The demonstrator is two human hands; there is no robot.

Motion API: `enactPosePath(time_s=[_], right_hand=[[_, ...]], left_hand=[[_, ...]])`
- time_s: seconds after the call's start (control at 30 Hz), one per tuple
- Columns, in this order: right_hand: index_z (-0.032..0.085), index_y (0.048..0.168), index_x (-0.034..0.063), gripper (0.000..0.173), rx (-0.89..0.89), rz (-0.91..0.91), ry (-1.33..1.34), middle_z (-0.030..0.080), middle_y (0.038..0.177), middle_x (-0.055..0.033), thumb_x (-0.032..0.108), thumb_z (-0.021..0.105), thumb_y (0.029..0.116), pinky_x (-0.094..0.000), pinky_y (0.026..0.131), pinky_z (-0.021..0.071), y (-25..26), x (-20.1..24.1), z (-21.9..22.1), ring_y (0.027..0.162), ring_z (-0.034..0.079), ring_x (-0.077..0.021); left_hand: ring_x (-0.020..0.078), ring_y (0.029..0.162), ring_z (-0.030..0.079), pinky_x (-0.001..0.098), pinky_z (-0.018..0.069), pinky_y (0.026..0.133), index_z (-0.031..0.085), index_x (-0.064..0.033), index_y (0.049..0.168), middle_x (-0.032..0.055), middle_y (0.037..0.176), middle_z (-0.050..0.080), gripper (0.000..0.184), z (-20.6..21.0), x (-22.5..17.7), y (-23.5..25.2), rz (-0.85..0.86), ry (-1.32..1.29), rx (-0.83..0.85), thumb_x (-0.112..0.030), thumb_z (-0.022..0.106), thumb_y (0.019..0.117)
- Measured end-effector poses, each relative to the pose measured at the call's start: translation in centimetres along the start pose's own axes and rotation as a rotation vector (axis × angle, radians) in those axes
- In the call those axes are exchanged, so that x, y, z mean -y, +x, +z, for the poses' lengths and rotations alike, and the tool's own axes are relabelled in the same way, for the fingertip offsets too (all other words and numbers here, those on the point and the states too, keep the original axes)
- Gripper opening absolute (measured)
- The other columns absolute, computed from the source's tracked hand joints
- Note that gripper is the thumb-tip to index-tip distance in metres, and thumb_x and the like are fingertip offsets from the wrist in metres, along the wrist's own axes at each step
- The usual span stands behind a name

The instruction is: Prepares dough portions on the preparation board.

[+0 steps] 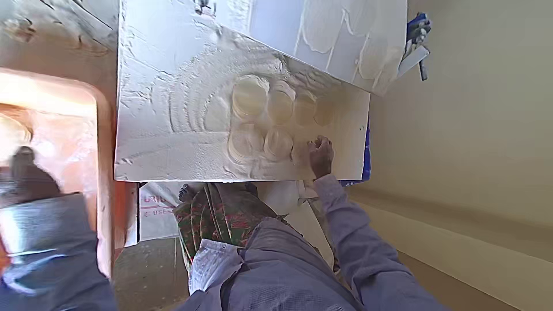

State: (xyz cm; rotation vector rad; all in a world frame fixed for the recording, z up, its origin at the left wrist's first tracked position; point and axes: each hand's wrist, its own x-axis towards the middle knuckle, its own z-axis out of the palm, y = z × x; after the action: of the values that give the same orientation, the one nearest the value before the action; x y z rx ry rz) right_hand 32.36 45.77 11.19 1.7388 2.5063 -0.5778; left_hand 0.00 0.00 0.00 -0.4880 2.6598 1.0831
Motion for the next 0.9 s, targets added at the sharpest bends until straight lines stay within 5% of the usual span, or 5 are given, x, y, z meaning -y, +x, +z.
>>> enactPosePath(time_s=[0.1, 0.2, 0.43, 0.6, 0.9], right_hand=[[0.060, 0.130, -0.0091, 0.070, 0.204, 0.234, -0.196, 0.055, 0.140, -0.0312, 0.055, 0.049, 0.1047, -0.0574, 0.109, 0.0440, 3.0, -3.6, -0.5, 0.133, 0.053, -0.0441], [0.062, 0.130, -0.0053, 0.079, 0.269, 0.274, -0.191, 0.057, 0.142, -0.0266, 0.066, 0.046, 0.1008, -0.0558, 0.108, 0.0453, 2.9, -3.7, 0.1, 0.134, 0.055, -0.0389], [0.045, 0.146, -0.0097, 0.065, 0.497, 0.369, 0.573, 0.048, 0.149, -0.0297, 0.029, 0.070, 0.0994, -0.0453, 0.116, 0.0408, 4.5, -5.6, 1.7, 0.138, 0.050, -0.0353], [0.069, 0.124, 0.0014, 0.058, 0.381, 0.229, 0.206, 0.063, 0.135, -0.0233, 0.044, 0.081, 0.0873, -0.0573, 0.109, 0.0424, 4.8, -4.4, 0.1, 0.131, 0.056, -0.0376], [0.046, 0.146, 0.0046, 0.080, 0.204, -0.130, 0.287, 0.061, 0.133, -0.0286, 0.002, 0.086, 0.0763, -0.0583, 0.101, 0.0497, 4.4, -3.0, -2.2, 0.121, 0.061, -0.0442]], left_hand=[[0.0289, 0.135, 0.048, 0.0358, 0.0414, 0.111, 0.027, 0.0102, 0.154, 0.0280, 0.153, 0.040, 0.074, 1.6, -5.4, -12.1, 0.148, -0.331, 0.040, -0.009, 0.064, 0.0926], [0.0296, 0.133, 0.051, 0.0368, 0.0421, 0.111, 0.025, 0.0105, 0.154, 0.0300, 0.150, 0.044, 0.070, 3.5, -6.8, -20.0, 0.099, -0.273, 0.066, 0.002, 0.057, 0.0921], [0.0339, 0.130, 0.055, 0.0384, 0.0463, 0.108, 0.027, 0.0072, 0.154, 0.0307, 0.152, 0.041, 0.063, 5.3, -4.4, -27.7, -0.082, -0.287, -0.029, 0.008, 0.050, 0.0957], [0.0356, 0.133, 0.054, 0.0400, 0.0453, 0.110, 0.024, 0.0047, 0.157, 0.0316, 0.154, 0.039, 0.073, 3.6, -3.2, -30.2, -0.142, -0.247, -0.145, 0.006, 0.061, 0.0938], [0.0351, 0.112, 0.066, 0.0435, 0.0555, 0.096, 0.012, -0.0035, 0.161, 0.0295, 0.152, 0.041, 0.089, 3.6, -3.5, -32.4, -0.118, -0.294, -0.164, -0.001, 0.068, 0.0921]])
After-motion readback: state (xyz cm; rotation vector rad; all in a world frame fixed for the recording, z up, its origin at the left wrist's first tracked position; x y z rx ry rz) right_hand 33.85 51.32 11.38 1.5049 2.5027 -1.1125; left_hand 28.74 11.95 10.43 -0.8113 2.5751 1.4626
